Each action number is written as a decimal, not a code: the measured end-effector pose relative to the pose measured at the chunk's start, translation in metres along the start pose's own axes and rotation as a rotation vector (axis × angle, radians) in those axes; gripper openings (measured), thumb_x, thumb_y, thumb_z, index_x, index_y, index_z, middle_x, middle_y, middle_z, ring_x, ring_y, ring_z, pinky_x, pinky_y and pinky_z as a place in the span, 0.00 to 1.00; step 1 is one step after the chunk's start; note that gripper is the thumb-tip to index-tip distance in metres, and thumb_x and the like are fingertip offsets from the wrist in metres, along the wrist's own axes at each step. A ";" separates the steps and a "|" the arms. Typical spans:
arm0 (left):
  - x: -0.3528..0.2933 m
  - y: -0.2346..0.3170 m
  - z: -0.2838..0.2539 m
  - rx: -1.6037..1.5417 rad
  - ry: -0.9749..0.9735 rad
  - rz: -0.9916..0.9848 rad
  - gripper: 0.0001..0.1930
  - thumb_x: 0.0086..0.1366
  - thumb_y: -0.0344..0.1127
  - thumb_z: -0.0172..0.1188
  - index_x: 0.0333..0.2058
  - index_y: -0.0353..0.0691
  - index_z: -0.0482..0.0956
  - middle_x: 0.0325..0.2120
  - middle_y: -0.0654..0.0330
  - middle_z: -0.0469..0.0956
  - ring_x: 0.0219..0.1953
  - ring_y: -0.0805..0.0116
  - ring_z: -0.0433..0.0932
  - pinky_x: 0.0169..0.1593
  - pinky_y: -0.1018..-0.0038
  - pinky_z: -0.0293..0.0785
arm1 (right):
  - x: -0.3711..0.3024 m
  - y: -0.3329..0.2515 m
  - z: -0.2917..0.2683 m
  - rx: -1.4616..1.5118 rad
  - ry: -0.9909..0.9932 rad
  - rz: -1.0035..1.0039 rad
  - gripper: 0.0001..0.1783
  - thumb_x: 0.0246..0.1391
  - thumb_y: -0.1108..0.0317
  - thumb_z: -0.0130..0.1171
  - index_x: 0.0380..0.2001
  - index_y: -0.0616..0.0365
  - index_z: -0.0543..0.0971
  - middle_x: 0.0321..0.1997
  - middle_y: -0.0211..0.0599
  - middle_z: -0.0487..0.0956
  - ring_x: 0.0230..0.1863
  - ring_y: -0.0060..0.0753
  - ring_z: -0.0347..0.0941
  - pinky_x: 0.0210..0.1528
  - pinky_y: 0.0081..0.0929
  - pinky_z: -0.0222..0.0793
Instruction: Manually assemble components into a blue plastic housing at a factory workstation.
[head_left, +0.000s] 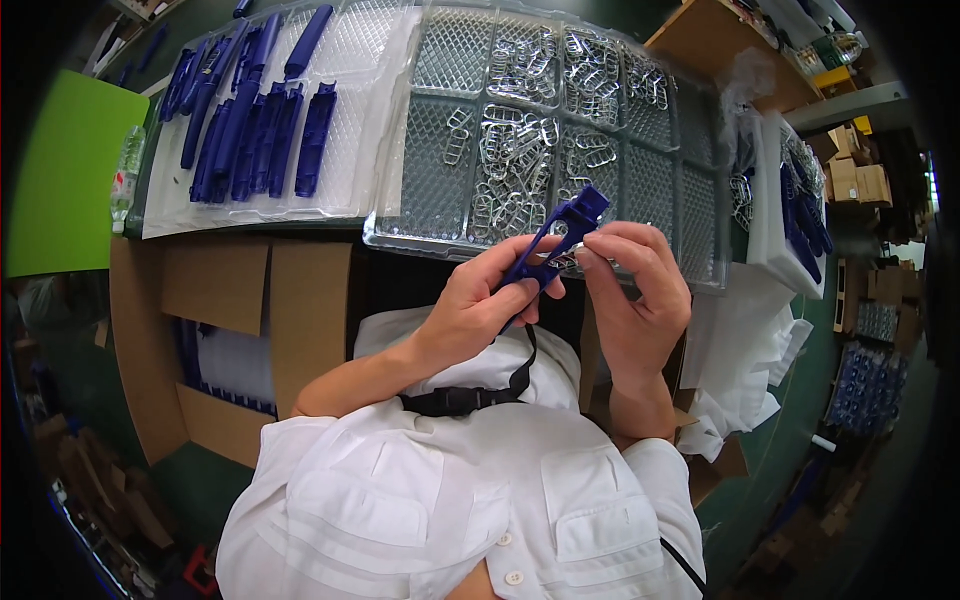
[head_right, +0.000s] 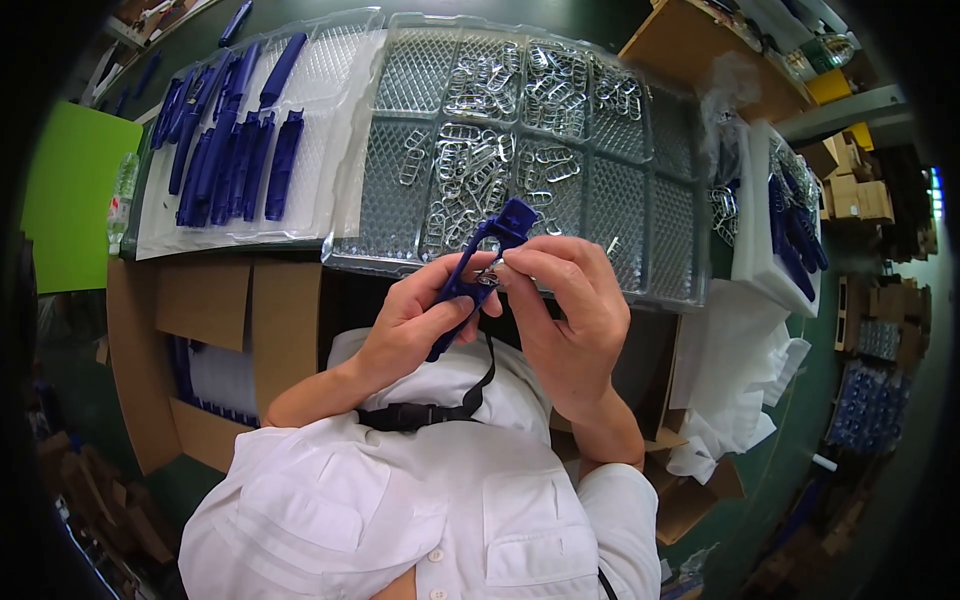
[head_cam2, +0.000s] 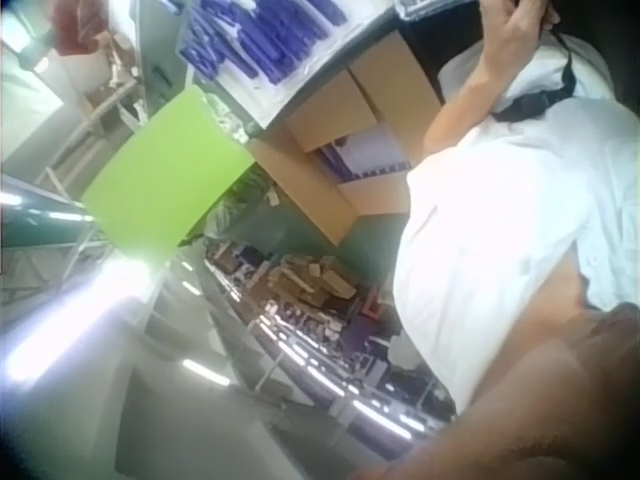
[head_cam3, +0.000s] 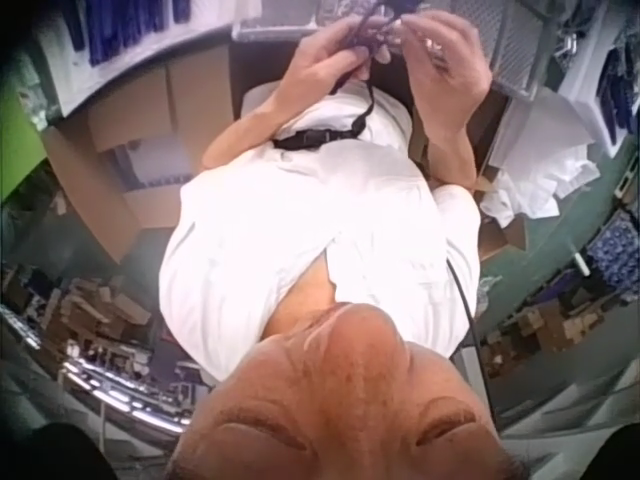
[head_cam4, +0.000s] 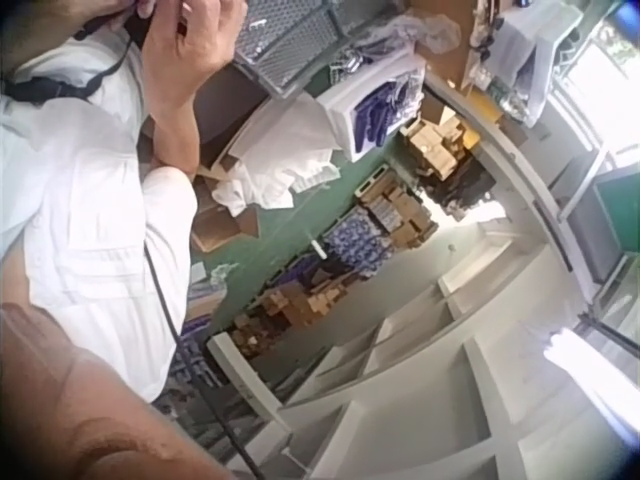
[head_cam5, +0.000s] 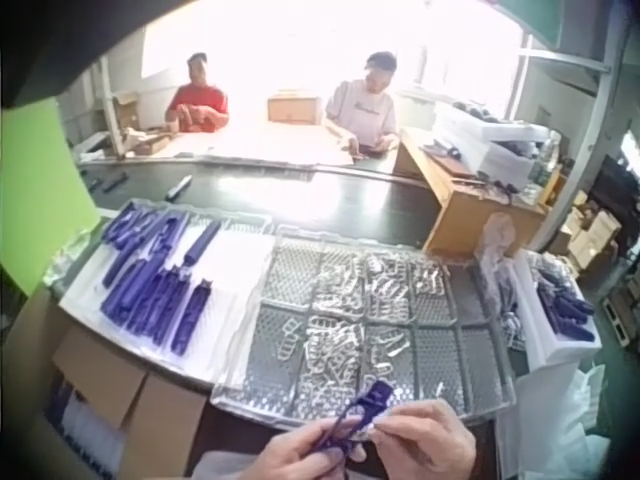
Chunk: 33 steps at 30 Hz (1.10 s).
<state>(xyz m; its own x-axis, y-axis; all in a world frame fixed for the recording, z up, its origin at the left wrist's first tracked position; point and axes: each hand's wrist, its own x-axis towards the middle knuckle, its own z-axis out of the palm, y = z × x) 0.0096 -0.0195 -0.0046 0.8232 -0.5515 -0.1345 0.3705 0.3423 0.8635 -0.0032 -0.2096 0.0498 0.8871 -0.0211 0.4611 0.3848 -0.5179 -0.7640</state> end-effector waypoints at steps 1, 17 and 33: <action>0.000 0.001 0.000 0.004 -0.004 0.001 0.25 0.75 0.23 0.49 0.69 0.35 0.68 0.42 0.56 0.82 0.34 0.76 0.77 0.40 0.78 0.76 | 0.001 -0.002 0.001 0.000 -0.003 0.003 0.13 0.50 0.83 0.73 0.41 0.60 0.87 0.50 0.43 0.82 0.47 0.36 0.80 0.45 0.28 0.75; -0.001 -0.012 -0.008 0.016 0.006 -0.008 0.24 0.72 0.23 0.51 0.65 0.36 0.72 0.39 0.61 0.83 0.30 0.81 0.75 0.34 0.81 0.73 | 0.006 0.002 0.016 -0.188 -0.079 0.048 0.06 0.52 0.76 0.74 0.35 0.60 0.87 0.66 0.46 0.78 0.67 0.48 0.73 0.62 0.39 0.68; -0.002 -0.016 -0.013 0.254 0.039 0.122 0.16 0.70 0.26 0.56 0.56 0.31 0.78 0.30 0.62 0.84 0.27 0.81 0.78 0.30 0.80 0.76 | 0.003 0.006 0.019 -0.329 -0.077 0.095 0.21 0.51 0.75 0.75 0.47 0.61 0.79 0.47 0.42 0.84 0.46 0.36 0.85 0.50 0.32 0.79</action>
<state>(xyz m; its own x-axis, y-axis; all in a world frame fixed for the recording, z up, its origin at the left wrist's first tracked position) 0.0074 -0.0140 -0.0246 0.8726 -0.4871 -0.0368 0.1526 0.2002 0.9678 0.0068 -0.1961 0.0378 0.9363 -0.0242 0.3503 0.2084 -0.7647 -0.6098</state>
